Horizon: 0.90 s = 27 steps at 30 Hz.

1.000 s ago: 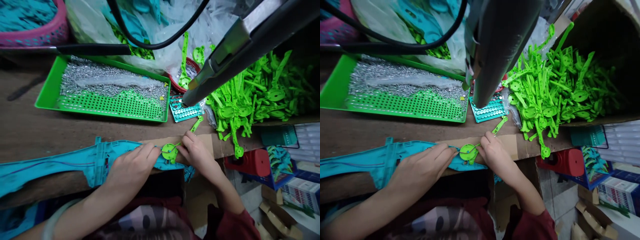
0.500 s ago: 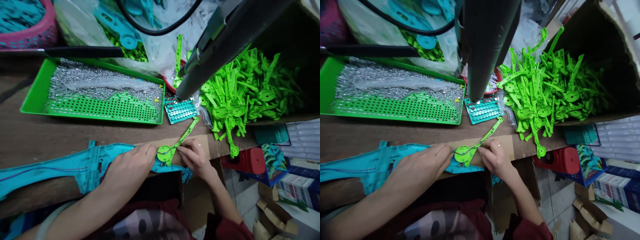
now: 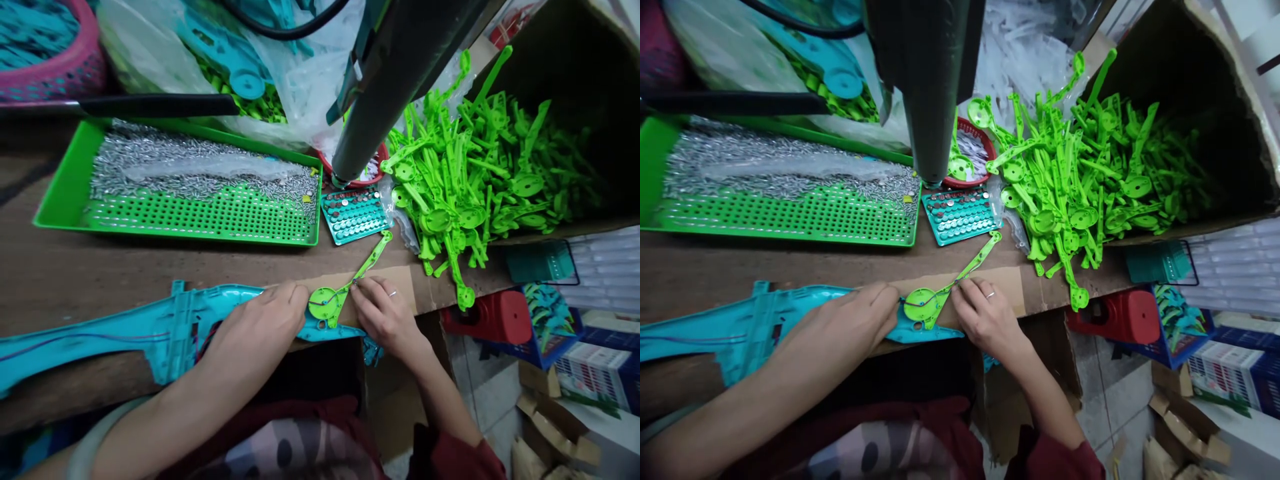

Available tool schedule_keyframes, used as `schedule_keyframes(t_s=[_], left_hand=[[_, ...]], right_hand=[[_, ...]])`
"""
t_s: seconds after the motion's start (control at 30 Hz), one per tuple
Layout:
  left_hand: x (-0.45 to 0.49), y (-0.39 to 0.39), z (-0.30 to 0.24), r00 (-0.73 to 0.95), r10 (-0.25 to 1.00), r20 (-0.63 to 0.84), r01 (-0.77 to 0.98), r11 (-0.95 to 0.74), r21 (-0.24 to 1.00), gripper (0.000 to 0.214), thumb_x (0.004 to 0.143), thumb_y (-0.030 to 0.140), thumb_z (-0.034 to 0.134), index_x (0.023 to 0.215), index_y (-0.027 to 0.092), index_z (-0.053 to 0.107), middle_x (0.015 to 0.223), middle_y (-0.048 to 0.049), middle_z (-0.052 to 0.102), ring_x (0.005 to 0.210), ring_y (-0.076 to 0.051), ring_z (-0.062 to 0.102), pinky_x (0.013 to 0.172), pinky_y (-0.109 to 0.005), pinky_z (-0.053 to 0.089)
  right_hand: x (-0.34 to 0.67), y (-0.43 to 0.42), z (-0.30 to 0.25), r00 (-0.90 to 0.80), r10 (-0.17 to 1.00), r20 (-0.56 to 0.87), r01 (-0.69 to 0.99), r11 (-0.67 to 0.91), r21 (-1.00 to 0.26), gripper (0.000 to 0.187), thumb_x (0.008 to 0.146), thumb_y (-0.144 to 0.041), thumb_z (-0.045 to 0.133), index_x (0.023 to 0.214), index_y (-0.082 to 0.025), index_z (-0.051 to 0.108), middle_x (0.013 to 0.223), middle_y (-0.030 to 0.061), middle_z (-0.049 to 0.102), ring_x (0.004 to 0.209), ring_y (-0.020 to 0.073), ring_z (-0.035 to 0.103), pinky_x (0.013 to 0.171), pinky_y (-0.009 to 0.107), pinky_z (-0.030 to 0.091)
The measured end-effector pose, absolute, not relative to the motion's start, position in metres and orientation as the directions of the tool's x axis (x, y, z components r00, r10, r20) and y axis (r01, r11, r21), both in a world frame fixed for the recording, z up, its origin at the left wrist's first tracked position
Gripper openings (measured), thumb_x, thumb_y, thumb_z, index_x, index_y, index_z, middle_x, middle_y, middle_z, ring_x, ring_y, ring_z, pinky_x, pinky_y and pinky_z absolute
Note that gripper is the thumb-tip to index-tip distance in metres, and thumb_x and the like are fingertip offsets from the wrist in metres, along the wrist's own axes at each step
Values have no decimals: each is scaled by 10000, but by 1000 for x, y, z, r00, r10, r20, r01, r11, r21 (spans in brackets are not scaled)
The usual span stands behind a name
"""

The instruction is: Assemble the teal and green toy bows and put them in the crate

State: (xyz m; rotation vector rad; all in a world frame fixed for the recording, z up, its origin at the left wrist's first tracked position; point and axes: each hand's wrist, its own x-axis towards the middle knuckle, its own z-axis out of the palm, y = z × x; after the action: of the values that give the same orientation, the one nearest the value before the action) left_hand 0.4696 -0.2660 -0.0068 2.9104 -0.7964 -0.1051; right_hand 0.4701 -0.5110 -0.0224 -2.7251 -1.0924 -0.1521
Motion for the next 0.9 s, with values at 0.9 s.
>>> schedule_keyframes(t_s=[0.9], left_hand=[[532,-216,14,536,-820,-201,-468,-487,737,206,952,198,521,807,192,668,757,4,639,688,-136,611,621,-226,398]], right_hand=[[465,-442,1,642,761,87,763,-626,-162,216,998,-126,426,1033,-123,639,1036,107,655,898,235,509,721,399,420]])
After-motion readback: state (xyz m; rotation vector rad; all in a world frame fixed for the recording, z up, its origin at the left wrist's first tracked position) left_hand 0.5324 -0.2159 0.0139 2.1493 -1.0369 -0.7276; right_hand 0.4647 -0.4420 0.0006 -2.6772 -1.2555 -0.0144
